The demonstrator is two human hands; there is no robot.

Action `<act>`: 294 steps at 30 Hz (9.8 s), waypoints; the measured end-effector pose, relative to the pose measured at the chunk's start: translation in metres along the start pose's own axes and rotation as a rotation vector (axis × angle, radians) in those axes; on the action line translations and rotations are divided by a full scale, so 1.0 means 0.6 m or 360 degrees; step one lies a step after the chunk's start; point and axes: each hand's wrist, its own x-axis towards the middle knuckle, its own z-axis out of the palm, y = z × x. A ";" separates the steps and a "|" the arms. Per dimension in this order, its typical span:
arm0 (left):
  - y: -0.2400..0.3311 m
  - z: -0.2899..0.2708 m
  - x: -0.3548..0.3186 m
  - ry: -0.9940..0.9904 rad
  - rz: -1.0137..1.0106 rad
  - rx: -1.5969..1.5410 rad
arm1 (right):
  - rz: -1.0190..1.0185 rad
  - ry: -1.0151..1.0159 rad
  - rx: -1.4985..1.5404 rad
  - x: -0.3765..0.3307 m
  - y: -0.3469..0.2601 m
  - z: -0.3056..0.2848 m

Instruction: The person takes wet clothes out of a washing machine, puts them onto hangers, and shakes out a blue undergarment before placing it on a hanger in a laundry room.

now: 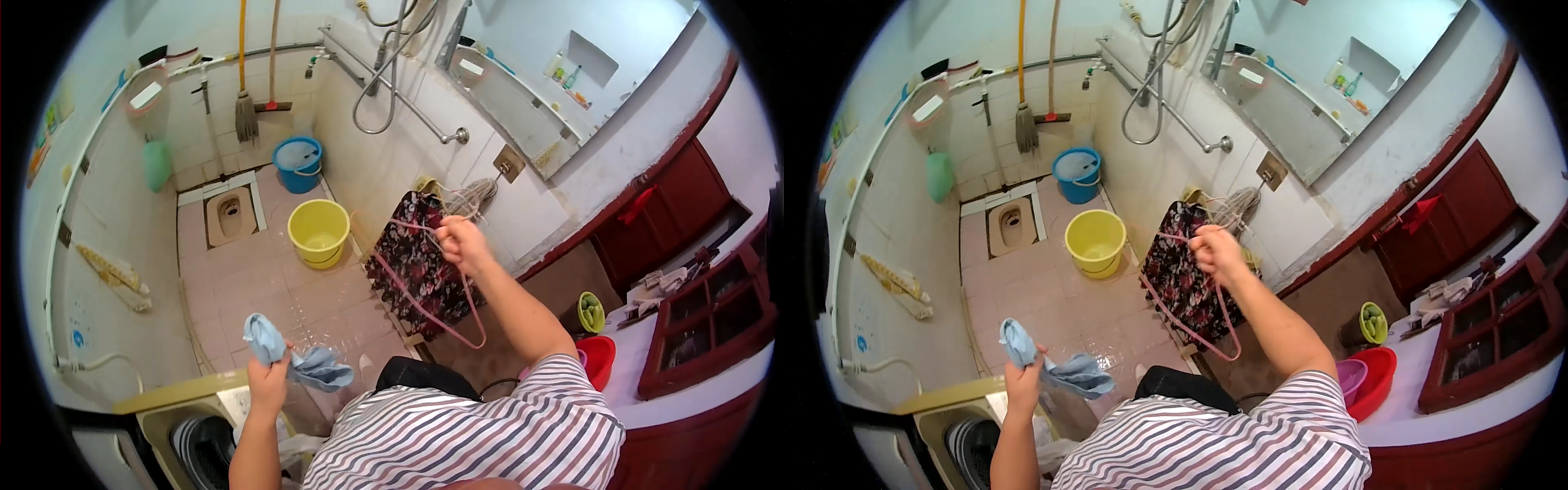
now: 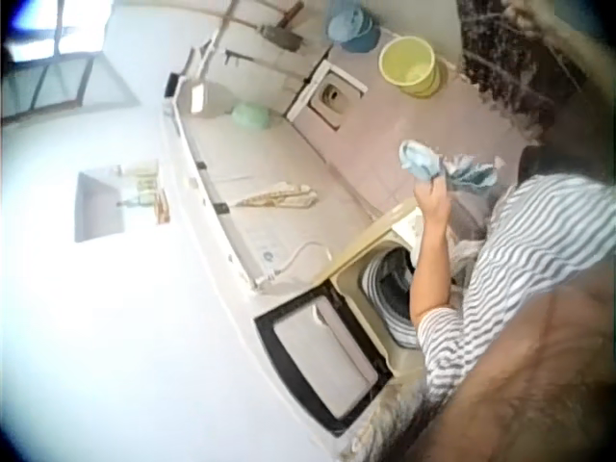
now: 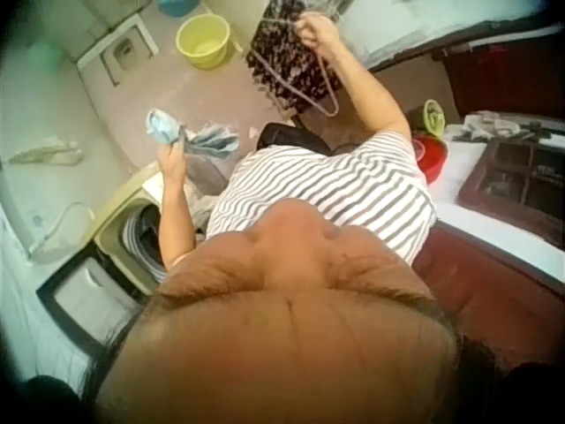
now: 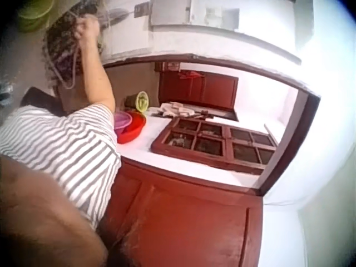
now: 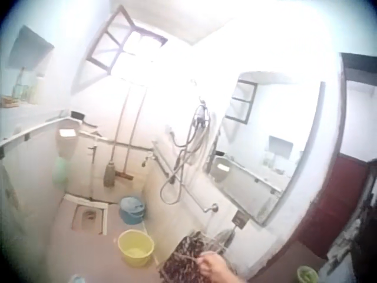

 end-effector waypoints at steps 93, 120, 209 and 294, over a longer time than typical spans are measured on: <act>-0.519 0.216 2.226 -0.1020 -0.0753 -0.0076 | -0.0805 0.1051 -0.2327 1.880 -0.142 0.435; -0.659 0.200 2.244 -0.0493 -0.1832 -0.0799 | -0.0892 0.0889 -0.1646 1.899 0.268 0.504; -0.660 0.224 2.233 -0.1372 -0.0477 0.0573 | -0.0118 0.0731 -0.2047 1.962 0.256 0.425; -0.510 0.231 2.269 -0.1224 -0.0319 0.0576 | -0.0952 0.0387 -0.1111 1.827 -0.181 0.418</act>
